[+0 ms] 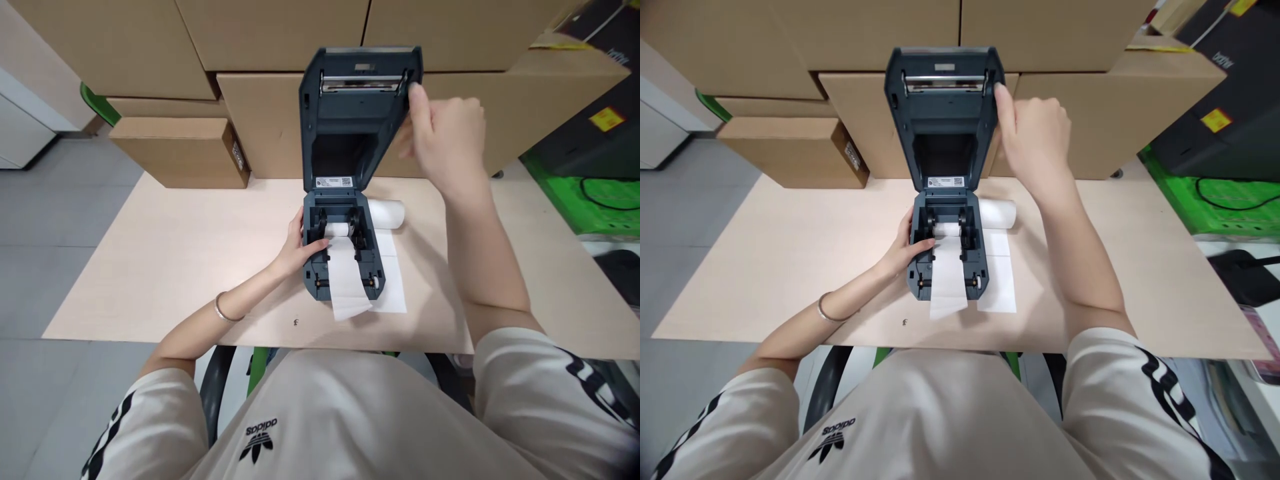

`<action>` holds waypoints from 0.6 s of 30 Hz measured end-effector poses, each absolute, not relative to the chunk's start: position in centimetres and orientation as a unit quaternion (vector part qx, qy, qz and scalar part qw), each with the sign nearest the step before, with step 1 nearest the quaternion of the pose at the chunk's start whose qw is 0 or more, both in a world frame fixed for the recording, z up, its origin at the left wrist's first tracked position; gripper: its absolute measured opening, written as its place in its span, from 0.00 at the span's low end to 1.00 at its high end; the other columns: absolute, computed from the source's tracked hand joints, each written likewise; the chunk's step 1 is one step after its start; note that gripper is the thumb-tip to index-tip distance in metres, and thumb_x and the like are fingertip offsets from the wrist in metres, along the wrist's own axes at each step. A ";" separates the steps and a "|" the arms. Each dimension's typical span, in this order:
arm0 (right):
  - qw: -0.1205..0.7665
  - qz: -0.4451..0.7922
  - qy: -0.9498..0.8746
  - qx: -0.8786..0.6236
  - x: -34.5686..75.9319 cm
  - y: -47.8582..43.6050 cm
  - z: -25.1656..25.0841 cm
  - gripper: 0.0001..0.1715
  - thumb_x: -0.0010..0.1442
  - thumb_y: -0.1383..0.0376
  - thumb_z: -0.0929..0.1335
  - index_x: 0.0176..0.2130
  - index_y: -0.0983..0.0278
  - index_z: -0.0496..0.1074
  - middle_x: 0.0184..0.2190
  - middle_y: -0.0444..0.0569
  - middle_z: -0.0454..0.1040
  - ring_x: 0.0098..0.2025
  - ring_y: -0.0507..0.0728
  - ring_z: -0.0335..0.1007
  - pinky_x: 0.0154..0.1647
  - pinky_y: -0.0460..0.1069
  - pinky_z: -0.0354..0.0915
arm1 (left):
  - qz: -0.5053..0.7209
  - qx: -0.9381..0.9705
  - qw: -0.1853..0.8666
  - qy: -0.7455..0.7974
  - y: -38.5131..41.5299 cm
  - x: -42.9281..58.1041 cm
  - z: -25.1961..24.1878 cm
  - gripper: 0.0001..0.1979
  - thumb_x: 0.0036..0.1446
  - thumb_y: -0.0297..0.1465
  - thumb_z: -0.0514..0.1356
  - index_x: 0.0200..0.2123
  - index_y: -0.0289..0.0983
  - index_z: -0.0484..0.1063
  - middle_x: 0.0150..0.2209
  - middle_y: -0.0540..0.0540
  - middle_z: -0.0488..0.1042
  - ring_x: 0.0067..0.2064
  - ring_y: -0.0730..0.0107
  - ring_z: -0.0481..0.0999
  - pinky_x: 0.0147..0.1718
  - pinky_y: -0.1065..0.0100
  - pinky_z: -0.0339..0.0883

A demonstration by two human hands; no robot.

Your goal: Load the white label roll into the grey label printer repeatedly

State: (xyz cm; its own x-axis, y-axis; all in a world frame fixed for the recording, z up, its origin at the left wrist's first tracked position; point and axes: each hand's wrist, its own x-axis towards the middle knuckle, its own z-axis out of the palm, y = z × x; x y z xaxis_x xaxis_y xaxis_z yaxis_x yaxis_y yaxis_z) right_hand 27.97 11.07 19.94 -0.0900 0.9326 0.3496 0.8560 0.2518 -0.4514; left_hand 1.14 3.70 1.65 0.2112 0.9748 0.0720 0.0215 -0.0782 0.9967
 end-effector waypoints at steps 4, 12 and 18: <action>0.199 -0.075 -0.716 -0.665 25.2 8.1 18.8 0.33 0.80 0.48 0.63 0.31 0.63 0.79 0.32 0.63 0.81 0.46 0.77 0.84 0.50 0.69 0.73 | 0.464 0.583 0.517 0.421 3.8 1.2 1.5 0.49 0.58 0.44 0.75 0.78 0.49 0.62 0.83 0.40 0.59 0.85 0.36 0.55 0.85 0.37 0.50; -0.105 0.006 -0.920 -0.376 21.0 8.3 10.8 0.13 0.64 0.67 0.74 0.46 0.70 0.88 0.47 0.65 0.90 0.56 0.71 0.85 0.74 0.66 0.62 | 0.437 0.621 0.480 0.440 3.6 1.2 2.0 0.47 0.61 0.37 0.66 0.82 0.41 0.59 0.81 0.38 0.68 0.84 0.34 0.61 0.84 0.37 0.54; -0.066 0.046 -0.905 -0.418 22.0 6.6 13.8 0.18 0.65 0.64 0.74 0.53 0.67 0.86 0.51 0.57 0.90 0.55 0.66 0.87 0.67 0.59 0.70 | 0.429 0.639 0.447 0.456 3.7 0.3 0.2 0.43 0.67 0.36 0.58 0.84 0.38 0.58 0.86 0.41 0.57 0.88 0.42 0.53 0.87 0.43 0.48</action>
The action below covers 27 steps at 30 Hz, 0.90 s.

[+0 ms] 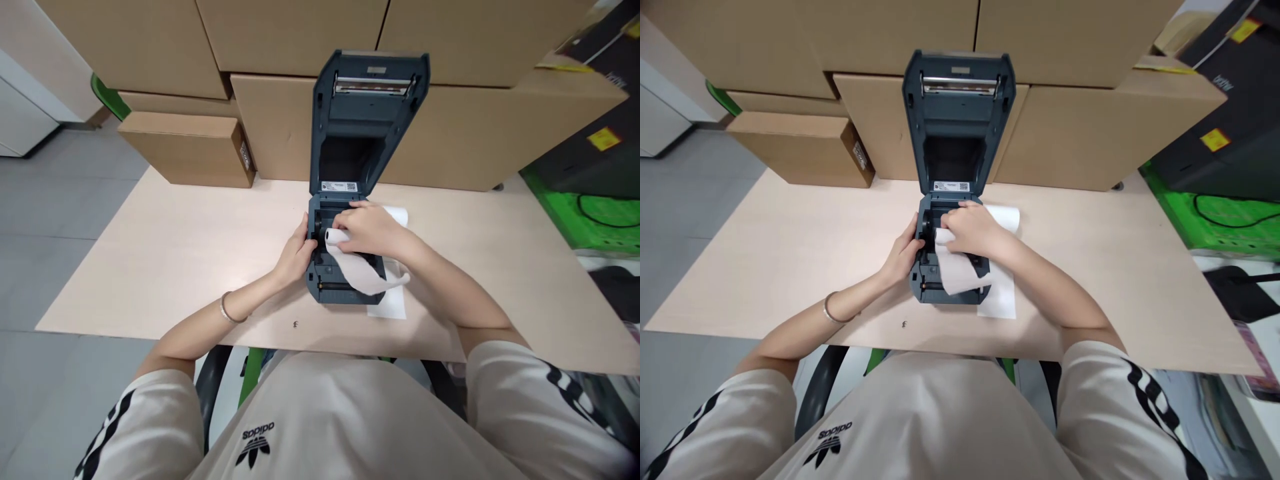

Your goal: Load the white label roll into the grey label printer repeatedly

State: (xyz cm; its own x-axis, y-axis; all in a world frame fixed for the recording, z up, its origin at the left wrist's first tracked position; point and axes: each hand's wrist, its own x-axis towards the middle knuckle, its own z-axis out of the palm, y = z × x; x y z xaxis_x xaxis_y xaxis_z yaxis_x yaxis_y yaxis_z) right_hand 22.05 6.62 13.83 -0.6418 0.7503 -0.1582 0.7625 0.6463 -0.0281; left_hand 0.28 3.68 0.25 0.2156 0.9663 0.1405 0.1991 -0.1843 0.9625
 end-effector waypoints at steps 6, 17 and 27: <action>-0.161 -0.164 0.860 0.455 32.6 3.6 20.1 0.22 0.66 0.45 0.74 0.53 0.52 0.86 0.50 0.47 0.89 0.47 0.64 0.86 0.50 0.57 0.76 | 0.452 0.647 0.448 0.420 3.7 0.4 -0.4 0.41 0.69 0.35 0.58 0.84 0.42 0.58 0.86 0.47 0.58 0.88 0.43 0.53 0.89 0.45 0.44; 0.159 -0.153 0.738 0.637 38.2 10.1 8.6 0.27 0.61 0.57 0.74 0.57 0.52 0.90 0.54 0.50 0.91 0.55 0.70 0.86 0.48 0.57 0.74 | 0.456 0.630 0.462 0.426 3.7 0.0 -0.5 0.43 0.67 0.34 0.59 0.84 0.44 0.59 0.87 0.48 0.56 0.88 0.45 0.53 0.89 0.44 0.43; -0.006 -0.115 0.812 0.572 36.0 10.5 10.2 0.62 0.63 0.42 0.77 0.82 0.67 0.64 0.83 0.64 0.64 0.82 0.79 0.62 0.82 0.69 0.61 | 0.445 0.614 0.470 0.453 3.4 0.0 -0.3 0.47 0.67 0.37 0.60 0.86 0.37 0.54 0.87 0.42 0.55 0.89 0.44 0.51 0.89 0.43 0.43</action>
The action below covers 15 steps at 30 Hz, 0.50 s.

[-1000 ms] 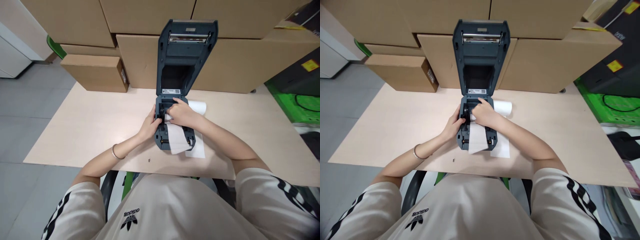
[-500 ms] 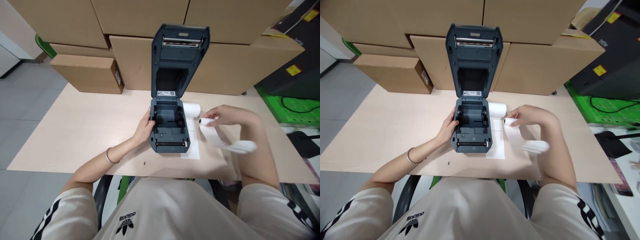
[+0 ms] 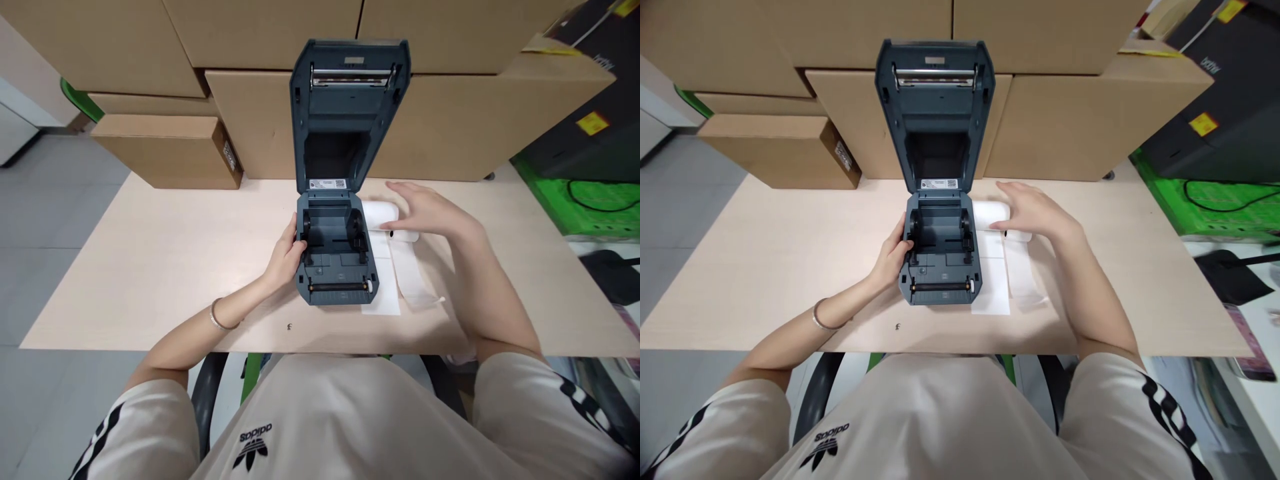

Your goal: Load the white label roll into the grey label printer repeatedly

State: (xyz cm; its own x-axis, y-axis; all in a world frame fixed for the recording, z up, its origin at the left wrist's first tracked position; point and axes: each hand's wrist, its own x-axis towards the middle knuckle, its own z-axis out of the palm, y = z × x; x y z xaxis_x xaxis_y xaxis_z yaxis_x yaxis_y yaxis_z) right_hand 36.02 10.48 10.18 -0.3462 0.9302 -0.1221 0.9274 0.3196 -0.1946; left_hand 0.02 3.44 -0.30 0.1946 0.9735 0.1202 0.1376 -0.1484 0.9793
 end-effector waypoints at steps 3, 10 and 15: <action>-0.003 0.140 -0.848 -0.512 33.0 11.4 9.2 0.55 0.58 0.55 0.79 0.78 0.66 0.70 0.75 0.65 0.75 0.75 0.78 0.73 0.77 0.69 0.66 | 0.444 0.615 0.476 0.445 3.6 0.0 -0.4 0.46 0.67 0.36 0.60 0.86 0.40 0.55 0.87 0.44 0.55 0.88 0.45 0.52 0.89 0.43 0.42; 0.025 0.157 -0.856 -0.492 34.0 9.9 12.0 0.39 0.55 0.60 0.76 0.65 0.54 0.79 0.64 0.53 0.84 0.64 0.74 0.82 0.63 0.63 0.76 | 0.436 0.625 0.469 0.446 3.7 0.1 -0.5 0.45 0.68 0.35 0.59 0.86 0.40 0.54 0.87 0.45 0.53 0.89 0.44 0.49 0.89 0.42 0.40; 0.064 0.215 -0.864 -0.451 35.3 6.7 18.8 0.34 0.57 0.52 0.79 0.63 0.48 0.81 0.64 0.45 0.85 0.58 0.72 0.84 0.58 0.61 0.77 | 0.440 0.635 0.461 0.436 3.6 0.0 -0.3 0.44 0.68 0.36 0.59 0.85 0.40 0.56 0.86 0.45 0.56 0.89 0.45 0.51 0.89 0.44 0.42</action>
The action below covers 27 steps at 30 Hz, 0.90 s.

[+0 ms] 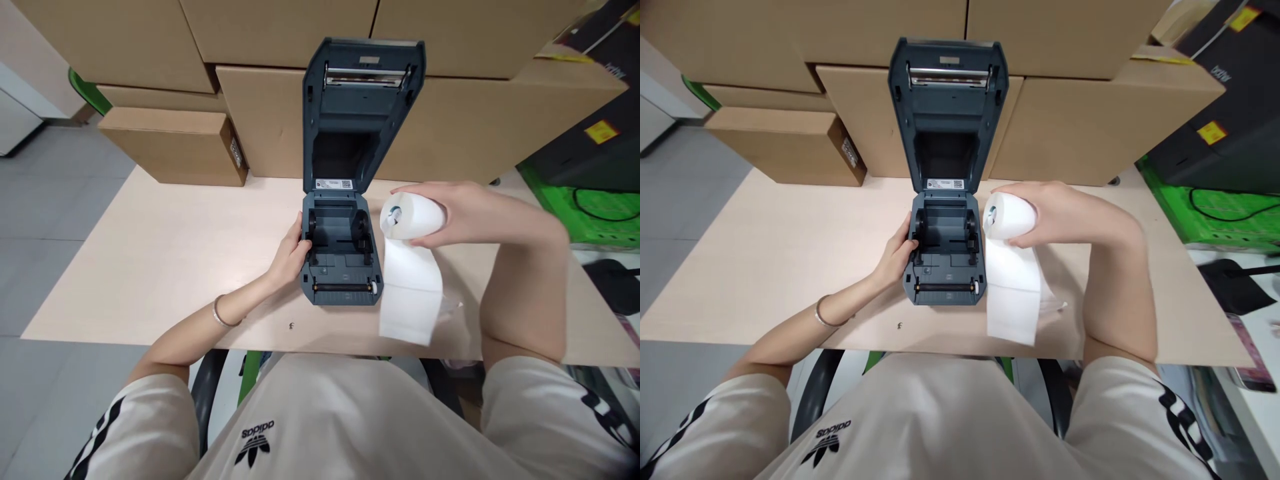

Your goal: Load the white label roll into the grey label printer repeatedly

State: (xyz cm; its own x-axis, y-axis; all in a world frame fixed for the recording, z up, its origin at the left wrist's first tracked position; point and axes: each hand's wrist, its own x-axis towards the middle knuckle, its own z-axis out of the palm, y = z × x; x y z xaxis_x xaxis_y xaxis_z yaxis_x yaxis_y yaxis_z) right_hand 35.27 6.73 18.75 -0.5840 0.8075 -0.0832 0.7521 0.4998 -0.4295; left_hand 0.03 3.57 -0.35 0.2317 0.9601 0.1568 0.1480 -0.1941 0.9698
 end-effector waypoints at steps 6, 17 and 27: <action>0.098 0.288 -0.878 -0.369 29.2 7.0 18.6 0.48 0.52 0.47 0.81 0.67 0.55 0.79 0.64 0.50 0.85 0.62 0.72 0.83 0.65 0.63 0.76 | 0.455 0.630 0.460 0.430 3.8 0.1 -0.6 0.43 0.67 0.37 0.60 0.84 0.41 0.59 0.86 0.44 0.57 0.88 0.44 0.54 0.88 0.44 0.43; -0.046 0.095 -0.903 -0.417 21.8 9.9 13.2 0.49 0.56 0.64 0.78 0.74 0.67 0.72 0.67 0.66 0.81 0.64 0.76 0.81 0.62 0.64 0.75 | 0.443 0.624 0.460 0.450 3.3 0.6 0.6 0.44 0.67 0.35 0.58 0.84 0.39 0.58 0.86 0.41 0.59 0.87 0.42 0.57 0.87 0.42 0.47; 0.082 0.090 -0.911 -0.393 23.1 1.9 11.5 0.36 0.81 0.51 0.65 0.74 0.71 0.73 0.72 0.72 0.76 0.73 0.79 0.75 0.71 0.74 0.74 | 0.450 0.628 0.460 0.437 3.6 0.4 -0.2 0.43 0.67 0.35 0.59 0.84 0.37 0.58 0.86 0.40 0.58 0.87 0.45 0.56 0.88 0.45 0.45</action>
State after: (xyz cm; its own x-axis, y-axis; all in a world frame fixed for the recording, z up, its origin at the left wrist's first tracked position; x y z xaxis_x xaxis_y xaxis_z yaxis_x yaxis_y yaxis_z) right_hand 23.12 1.91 11.45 -0.6774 0.7315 0.0780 0.7019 0.6744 -0.2292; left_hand 0.40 3.62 -0.20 0.2133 0.9631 0.1642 0.1345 -0.1954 0.9715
